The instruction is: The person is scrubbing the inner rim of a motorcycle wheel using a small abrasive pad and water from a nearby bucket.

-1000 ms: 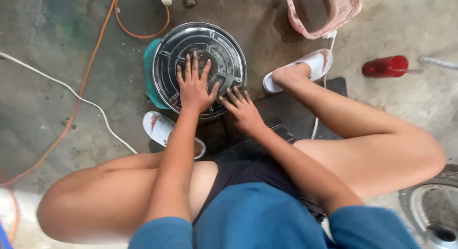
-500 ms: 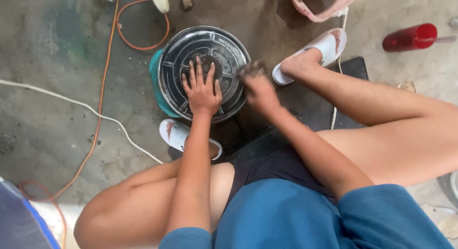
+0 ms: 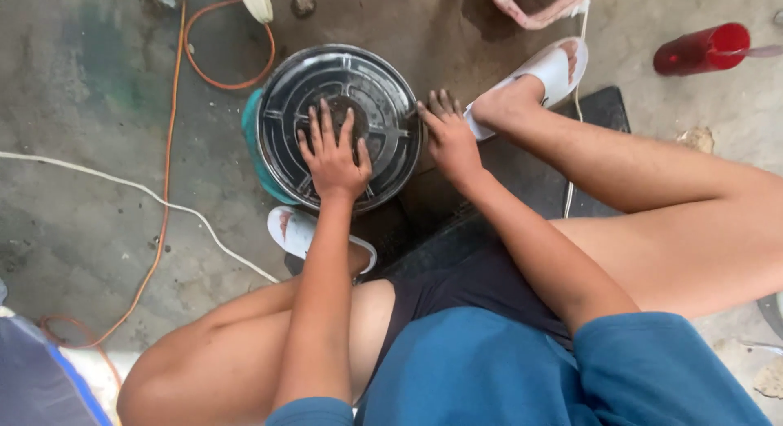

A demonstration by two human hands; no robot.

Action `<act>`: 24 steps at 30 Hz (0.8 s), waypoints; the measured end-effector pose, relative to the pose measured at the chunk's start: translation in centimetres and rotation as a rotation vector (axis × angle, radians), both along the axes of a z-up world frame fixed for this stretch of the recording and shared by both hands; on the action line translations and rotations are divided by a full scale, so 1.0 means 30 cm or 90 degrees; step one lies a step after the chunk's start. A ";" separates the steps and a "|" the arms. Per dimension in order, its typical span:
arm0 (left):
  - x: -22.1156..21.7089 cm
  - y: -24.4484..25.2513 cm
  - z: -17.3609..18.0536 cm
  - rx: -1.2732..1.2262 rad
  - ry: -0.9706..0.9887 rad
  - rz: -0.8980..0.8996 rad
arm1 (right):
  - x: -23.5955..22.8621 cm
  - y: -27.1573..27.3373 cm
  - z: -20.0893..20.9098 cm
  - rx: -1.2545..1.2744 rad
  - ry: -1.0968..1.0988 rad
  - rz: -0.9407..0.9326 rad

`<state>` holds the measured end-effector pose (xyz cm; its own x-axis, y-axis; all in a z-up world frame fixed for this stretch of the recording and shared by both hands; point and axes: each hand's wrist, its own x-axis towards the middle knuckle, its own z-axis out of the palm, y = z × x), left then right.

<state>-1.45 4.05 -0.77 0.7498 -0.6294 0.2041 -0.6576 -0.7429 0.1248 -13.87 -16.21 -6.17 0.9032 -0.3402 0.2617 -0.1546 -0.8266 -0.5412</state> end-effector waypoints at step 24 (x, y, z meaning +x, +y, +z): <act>-0.015 -0.010 0.011 0.001 0.013 0.002 | 0.067 0.053 0.193 -0.053 -0.027 -0.003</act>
